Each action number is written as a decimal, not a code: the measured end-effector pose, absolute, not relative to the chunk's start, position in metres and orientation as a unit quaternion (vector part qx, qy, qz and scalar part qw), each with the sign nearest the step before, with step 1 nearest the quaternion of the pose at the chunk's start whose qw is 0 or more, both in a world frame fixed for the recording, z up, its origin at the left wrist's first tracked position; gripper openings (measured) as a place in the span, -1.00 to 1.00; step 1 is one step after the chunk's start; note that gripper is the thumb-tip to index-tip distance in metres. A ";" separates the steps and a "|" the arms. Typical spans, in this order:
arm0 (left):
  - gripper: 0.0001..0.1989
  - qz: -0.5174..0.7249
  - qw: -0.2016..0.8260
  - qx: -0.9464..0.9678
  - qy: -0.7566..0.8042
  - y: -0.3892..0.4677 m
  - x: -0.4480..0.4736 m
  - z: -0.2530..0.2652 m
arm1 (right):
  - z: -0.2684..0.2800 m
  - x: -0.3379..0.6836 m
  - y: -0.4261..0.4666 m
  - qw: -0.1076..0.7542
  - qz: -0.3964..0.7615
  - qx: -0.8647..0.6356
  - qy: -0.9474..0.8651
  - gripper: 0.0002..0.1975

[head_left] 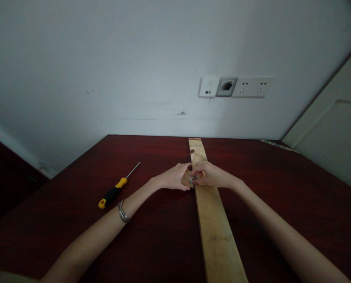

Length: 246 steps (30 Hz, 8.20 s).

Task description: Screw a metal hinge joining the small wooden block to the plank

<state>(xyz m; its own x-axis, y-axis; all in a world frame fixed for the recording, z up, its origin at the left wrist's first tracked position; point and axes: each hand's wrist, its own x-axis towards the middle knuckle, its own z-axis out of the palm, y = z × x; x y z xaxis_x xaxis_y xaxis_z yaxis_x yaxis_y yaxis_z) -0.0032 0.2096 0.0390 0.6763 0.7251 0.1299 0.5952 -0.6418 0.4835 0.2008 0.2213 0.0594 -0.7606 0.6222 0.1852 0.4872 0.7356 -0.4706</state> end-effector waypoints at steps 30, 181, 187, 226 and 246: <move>-0.27 0.161 0.203 0.893 0.367 0.206 0.000 0.044 | 0.057 0.199 0.219 0.144 0.204 -0.303 -0.920 -0.86; -0.87 0.380 0.688 0.426 0.448 0.229 -0.013 0.123 | 0.114 0.189 0.176 0.321 -0.004 -0.261 -0.910 -0.49; -0.85 0.378 0.757 0.370 0.385 0.236 0.020 0.115 | 0.110 0.198 0.186 0.367 -0.057 -0.289 -0.882 -0.60; 0.07 -0.032 0.191 0.884 0.425 0.218 -0.008 0.063 | 0.119 0.205 0.204 0.573 0.124 -0.348 -0.732 -0.55; -0.23 -0.020 0.199 0.899 0.389 0.215 -0.004 0.067 | 0.115 0.203 0.208 0.579 0.130 -0.331 -0.734 -0.55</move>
